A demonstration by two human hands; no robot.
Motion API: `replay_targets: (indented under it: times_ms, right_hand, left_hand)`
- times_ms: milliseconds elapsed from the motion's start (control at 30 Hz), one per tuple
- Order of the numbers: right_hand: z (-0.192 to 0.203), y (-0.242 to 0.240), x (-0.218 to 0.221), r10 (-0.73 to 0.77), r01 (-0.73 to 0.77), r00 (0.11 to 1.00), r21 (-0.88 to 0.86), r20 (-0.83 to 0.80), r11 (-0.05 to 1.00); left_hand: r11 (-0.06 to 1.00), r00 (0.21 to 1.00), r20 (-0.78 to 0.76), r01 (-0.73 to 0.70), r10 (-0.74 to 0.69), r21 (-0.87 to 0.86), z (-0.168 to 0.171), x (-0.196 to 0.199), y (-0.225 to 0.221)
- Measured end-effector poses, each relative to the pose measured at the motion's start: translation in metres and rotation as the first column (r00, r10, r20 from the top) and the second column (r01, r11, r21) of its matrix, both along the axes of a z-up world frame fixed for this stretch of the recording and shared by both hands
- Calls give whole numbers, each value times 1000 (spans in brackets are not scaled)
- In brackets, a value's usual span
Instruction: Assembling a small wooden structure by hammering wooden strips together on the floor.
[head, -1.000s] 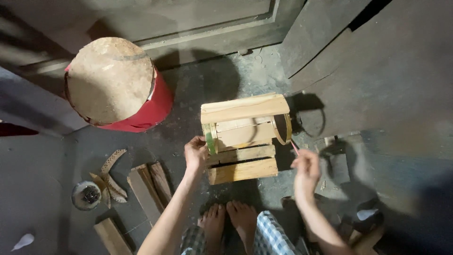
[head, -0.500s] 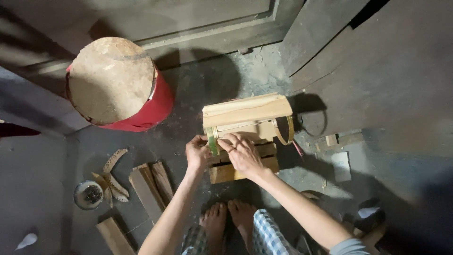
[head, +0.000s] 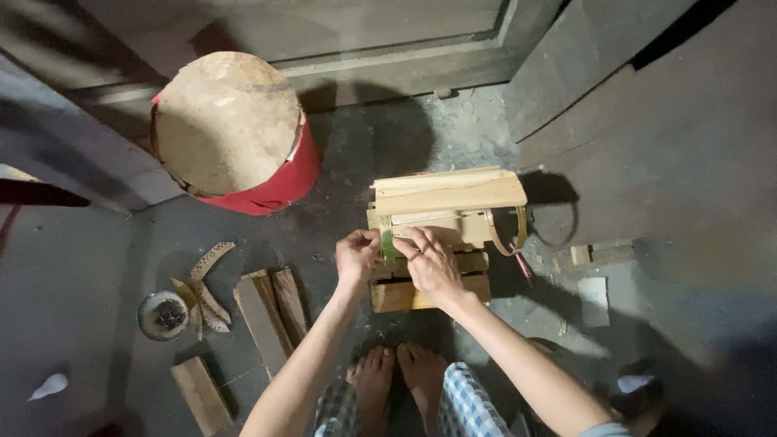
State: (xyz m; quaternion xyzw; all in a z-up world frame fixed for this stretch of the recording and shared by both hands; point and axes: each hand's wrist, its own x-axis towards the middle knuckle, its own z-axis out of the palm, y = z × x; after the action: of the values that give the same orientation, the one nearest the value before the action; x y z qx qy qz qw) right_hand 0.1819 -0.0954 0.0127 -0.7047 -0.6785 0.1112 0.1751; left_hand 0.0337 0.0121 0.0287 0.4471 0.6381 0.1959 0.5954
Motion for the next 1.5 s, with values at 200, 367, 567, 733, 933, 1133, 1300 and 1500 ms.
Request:
replay_targets:
  times_ms: [200, 367, 567, 733, 933, 1133, 1300, 1500]
  right_hand:
    - [1, 0, -5, -31, 32, 999, -22, 20, 999]
    - [16, 0, -5, -26, 26, 997, -2, 70, 1000]
    - [14, -1, -6, -27, 26, 997, 3, 78, 1000]
    - [8, -3, -4, -22, 21, 997, 12, 78, 1000]
    - [19, -1, -6, -17, 17, 996, -1, 87, 1000]
    - [9, -1, -6, -40, 39, 997, 15, 69, 999]
    - [13, 1, -6, -52, 54, 998, -27, 41, 998]
    - [6, -1, -6, -50, 49, 998, 20, 34, 999]
  left_hand:
    - [997, 993, -100, 62, -57, 51, 36, 0, -8]
    - [996, 977, -203, 77, -67, 42, 14, 3, -10]
    - [998, 964, -258, 63, -63, -10, 8, 5, -7]
    - [999, 972, -230, 36, -34, 5, 3, 7, -12]
    - [999, 968, -249, 42, -36, 17, -7, 6, -11]
    - [999, 970, -238, 43, -48, -26, -1, 6, -8]
    - [999, 995, -102, -15, 19, 36, -4, 2, -11]
    - [998, 987, -159, 35, -25, 56, -17, 1, -2]
